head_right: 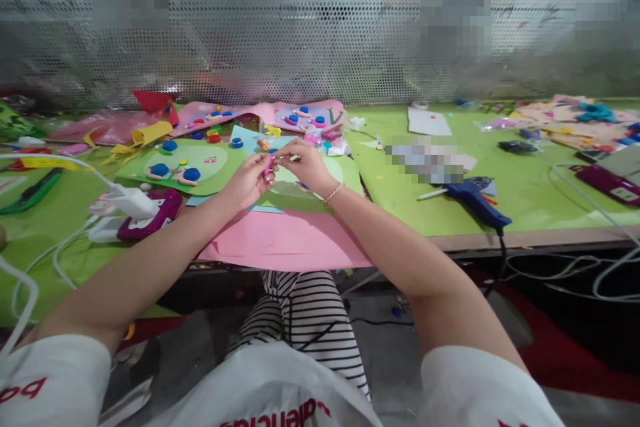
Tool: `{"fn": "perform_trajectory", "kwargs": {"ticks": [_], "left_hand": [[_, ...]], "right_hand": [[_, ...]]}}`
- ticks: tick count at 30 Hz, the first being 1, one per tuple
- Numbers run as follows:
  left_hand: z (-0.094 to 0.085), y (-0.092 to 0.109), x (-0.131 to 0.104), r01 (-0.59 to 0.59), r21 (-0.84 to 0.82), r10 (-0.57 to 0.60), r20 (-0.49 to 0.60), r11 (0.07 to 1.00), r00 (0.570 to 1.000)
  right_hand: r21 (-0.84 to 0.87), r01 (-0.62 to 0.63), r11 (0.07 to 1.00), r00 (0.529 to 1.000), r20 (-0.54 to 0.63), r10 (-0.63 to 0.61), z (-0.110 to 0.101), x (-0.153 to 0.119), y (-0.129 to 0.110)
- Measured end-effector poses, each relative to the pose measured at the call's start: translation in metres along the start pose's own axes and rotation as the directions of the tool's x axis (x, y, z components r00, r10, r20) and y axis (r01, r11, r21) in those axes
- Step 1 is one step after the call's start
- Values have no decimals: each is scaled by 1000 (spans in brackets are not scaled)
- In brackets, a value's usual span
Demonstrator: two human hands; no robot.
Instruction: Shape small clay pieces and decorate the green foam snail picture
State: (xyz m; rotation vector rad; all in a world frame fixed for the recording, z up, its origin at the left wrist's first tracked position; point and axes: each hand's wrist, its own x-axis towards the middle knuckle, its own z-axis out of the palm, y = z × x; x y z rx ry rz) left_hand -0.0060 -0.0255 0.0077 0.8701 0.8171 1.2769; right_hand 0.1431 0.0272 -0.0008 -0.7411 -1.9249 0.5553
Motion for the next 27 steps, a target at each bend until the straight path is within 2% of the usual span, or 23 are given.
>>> {"fn": "perform_trajectory", "kwargs": {"ticks": [8, 14, 16, 18, 20, 21, 23, 24, 27], "left_hand": [[5, 1, -4, 31, 38, -32, 22, 999, 999], [4, 3, -7, 41, 48, -42, 23, 998, 999], [4, 3, -7, 34, 62, -35, 19, 998, 999], [2, 4, -6, 27, 70, -27, 9, 997, 1000], [0, 4, -4, 30, 69, -30, -9, 997, 1000], [0, 4, -4, 36, 64, -35, -20, 997, 999], [-2, 5, -2, 49, 45, -48, -40, 998, 998], [-2, 6, -1, 52, 32, -51, -45, 998, 998], [-3, 6, 0, 55, -24, -56, -37, 998, 998]], "right_hand": [[-2, 62, 998, 997, -40, -62, 2, -1, 1], [27, 75, 997, 997, -7, -74, 5, -2, -2], [23, 61, 998, 997, 35, -62, -1, 2, 1], [-38, 30, 999, 998, 52, -28, -15, 9, 10], [-195, -68, 978, 996, -63, 57, -38, 15, 25], [-290, -166, 943, 982, -135, 131, -52, 18, 35], [-452, -390, 802, 920, -224, 321, -76, 20, 54], [-517, -492, 701, 869, -248, 428, -86, 20, 62], [-565, -568, 598, 803, -224, 552, -100, 17, 78]]}}
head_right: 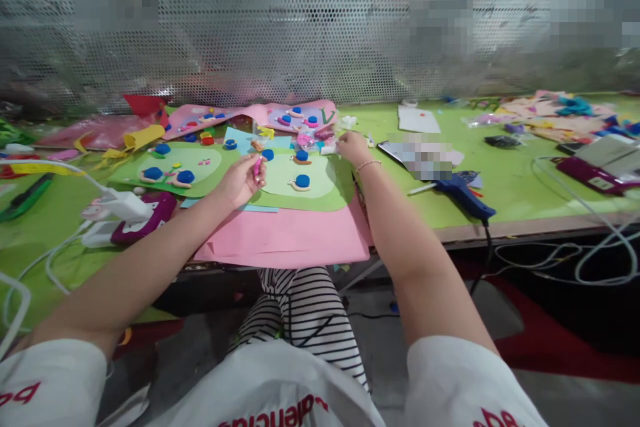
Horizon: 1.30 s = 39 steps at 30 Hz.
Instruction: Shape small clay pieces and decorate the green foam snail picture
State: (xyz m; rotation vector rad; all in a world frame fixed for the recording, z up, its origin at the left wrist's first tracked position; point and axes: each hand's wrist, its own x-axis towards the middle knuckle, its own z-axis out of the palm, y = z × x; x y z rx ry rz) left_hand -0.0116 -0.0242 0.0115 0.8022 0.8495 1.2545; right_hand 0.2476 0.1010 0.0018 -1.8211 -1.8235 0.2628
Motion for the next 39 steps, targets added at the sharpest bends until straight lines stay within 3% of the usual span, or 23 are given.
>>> {"fn": "perform_trajectory", "kwargs": {"ticks": [4, 9, 13, 17, 20, 23, 25, 33, 39], "left_hand": [[-3, -2, 4, -7, -45, 9, 30, 999, 999], [-5, -6, 7, -51, 33, 49, 58, 998, 997], [-4, -5, 5, -20, 85, 18, 29, 996, 999], [-2, -5, 7, -41, 108, 44, -31, 993, 999], [-5, -10, 14, -113, 153, 127, -82, 982, 988], [-10, -15, 21, -224, 194, 243, -80, 955, 967], [-12, -16, 22, -260, 185, 270, -31, 948, 962], [-7, -11, 9, -101, 56, 91, 158, 993, 983], [-4, -8, 6, -79, 25, 75, 130, 997, 989]], "right_hand": [[-21, -19, 1000, 1000, 6, 19, 8, -2, 2], [-5, 7, 1000, 999, -33, -7, 12, -3, -3], [26, -13, 1000, 999, -29, 14, 8, -2, -3], [150, 7, 989, 995, -97, 7, 5, -4, -8], [435, 54, 899, 996, -86, -18, 6, -10, -23], [736, 101, 670, 992, -24, -124, 12, -24, -45], [801, 145, 581, 977, -21, -214, 17, -36, -60], [778, 285, 560, 902, -20, -431, 28, -70, -87], [783, 342, 520, 845, -14, -535, 24, -70, -85]]}}
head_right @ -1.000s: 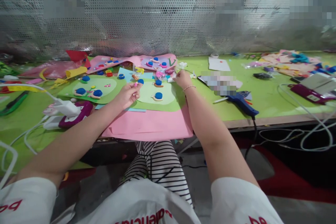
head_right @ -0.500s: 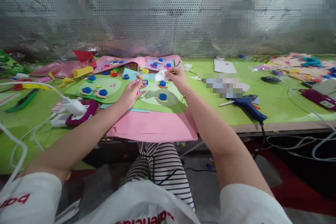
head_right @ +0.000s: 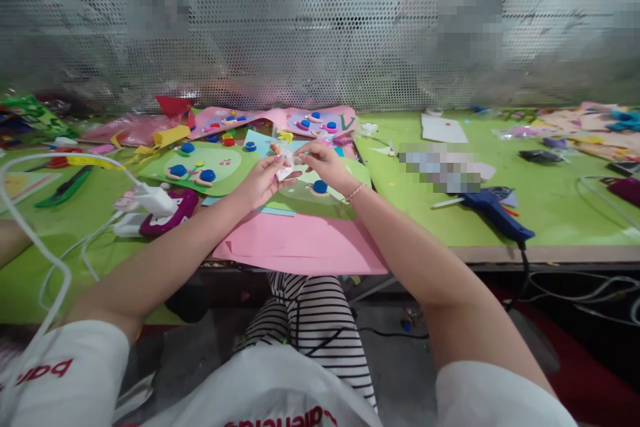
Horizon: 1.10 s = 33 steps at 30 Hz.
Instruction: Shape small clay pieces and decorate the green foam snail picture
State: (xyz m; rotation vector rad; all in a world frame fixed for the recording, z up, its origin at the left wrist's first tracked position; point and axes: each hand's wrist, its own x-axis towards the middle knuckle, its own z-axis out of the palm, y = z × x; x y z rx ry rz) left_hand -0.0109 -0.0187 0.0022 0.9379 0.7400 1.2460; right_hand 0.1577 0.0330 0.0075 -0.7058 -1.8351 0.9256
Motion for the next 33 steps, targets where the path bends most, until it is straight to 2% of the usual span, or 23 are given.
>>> {"fn": "perform_trajectory", "kwargs": {"ticks": [6, 10, 13, 18, 24, 27, 33], "left_hand": [[0, 3, -2, 70, 49, -70, 2, 996, 998], [1, 4, -4, 118, 65, -118, -8, 991, 993], [1, 4, -6, 142, 58, -143, 14, 988, 990], [-3, -1, -5, 171, 105, -178, 57, 980, 982], [0, -3, -7, 184, 133, -186, -3, 974, 983], [4, -1, -9, 208, 138, -204, -43, 968, 978], [7, 5, -10, 200, 108, -196, -52, 974, 979]], "right_hand": [[-99, 39, 994, 998, 53, -34, -8, 2, 8], [-111, -17, 994, 986, 166, 35, -10, 1, 7], [-105, -56, 993, 982, 176, 74, -11, -1, 4], [-270, 49, 962, 974, 226, 14, -17, 1, 3], [-383, -22, 924, 935, 320, 155, -21, 2, 4], [-422, -29, 906, 929, 323, 180, -21, 1, 3], [-499, 53, 865, 964, 251, 86, -19, 3, 5]]}}
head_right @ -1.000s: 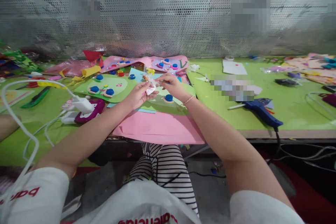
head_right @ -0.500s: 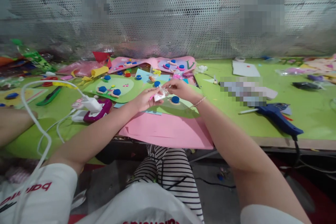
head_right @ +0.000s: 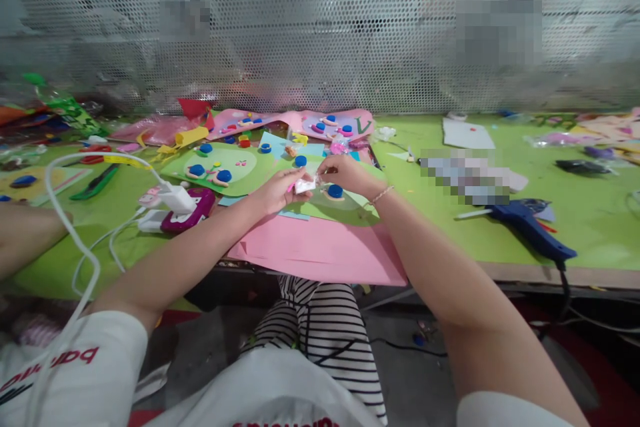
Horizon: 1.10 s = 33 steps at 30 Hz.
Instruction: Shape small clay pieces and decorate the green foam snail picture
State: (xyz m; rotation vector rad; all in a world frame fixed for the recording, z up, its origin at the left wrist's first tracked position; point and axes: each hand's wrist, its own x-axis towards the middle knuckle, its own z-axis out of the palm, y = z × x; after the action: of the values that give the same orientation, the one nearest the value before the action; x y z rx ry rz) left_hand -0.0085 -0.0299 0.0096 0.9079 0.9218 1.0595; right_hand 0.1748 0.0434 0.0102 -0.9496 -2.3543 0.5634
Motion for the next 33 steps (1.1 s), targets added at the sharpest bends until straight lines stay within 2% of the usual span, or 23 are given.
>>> {"fn": "perform_trajectory", "kwargs": {"ticks": [6, 9, 12, 15, 19, 23, 27, 33], "left_hand": [[-5, 2, 3, -28, -40, 28, 4, 999, 1000], [-5, 1, 3, -22, -43, 23, 14, 999, 1000], [-3, -1, 2, -2, -37, 3, 23, 999, 1000], [-2, -3, 3, 3, -37, -2, 24, 999, 1000], [-2, -3, 3, 6, -25, -6, 23, 1000, 1000], [-1, -1, 2, -4, -29, 4, 10, 1000, 1000], [1, 0, 0, -29, -29, 29, -12, 999, 1000], [1, 2, -2, -30, -35, 29, -25, 999, 999]], "right_hand": [[46, 94, 994, 994, -67, -91, 1, -2, -3], [-32, 152, 988, 984, -87, -154, 0, -3, -6], [-139, 200, 970, 977, -43, -207, 0, -4, -9], [-160, 225, 961, 974, 8, -227, 1, -5, -11], [-126, 217, 968, 976, 39, -214, 1, -6, -11], [-32, 132, 991, 991, 15, -132, -2, -8, -10], [44, 81, 996, 996, 41, -83, -3, -7, -5], [16, 71, 997, 997, 4, -71, -1, -4, -5]]}}
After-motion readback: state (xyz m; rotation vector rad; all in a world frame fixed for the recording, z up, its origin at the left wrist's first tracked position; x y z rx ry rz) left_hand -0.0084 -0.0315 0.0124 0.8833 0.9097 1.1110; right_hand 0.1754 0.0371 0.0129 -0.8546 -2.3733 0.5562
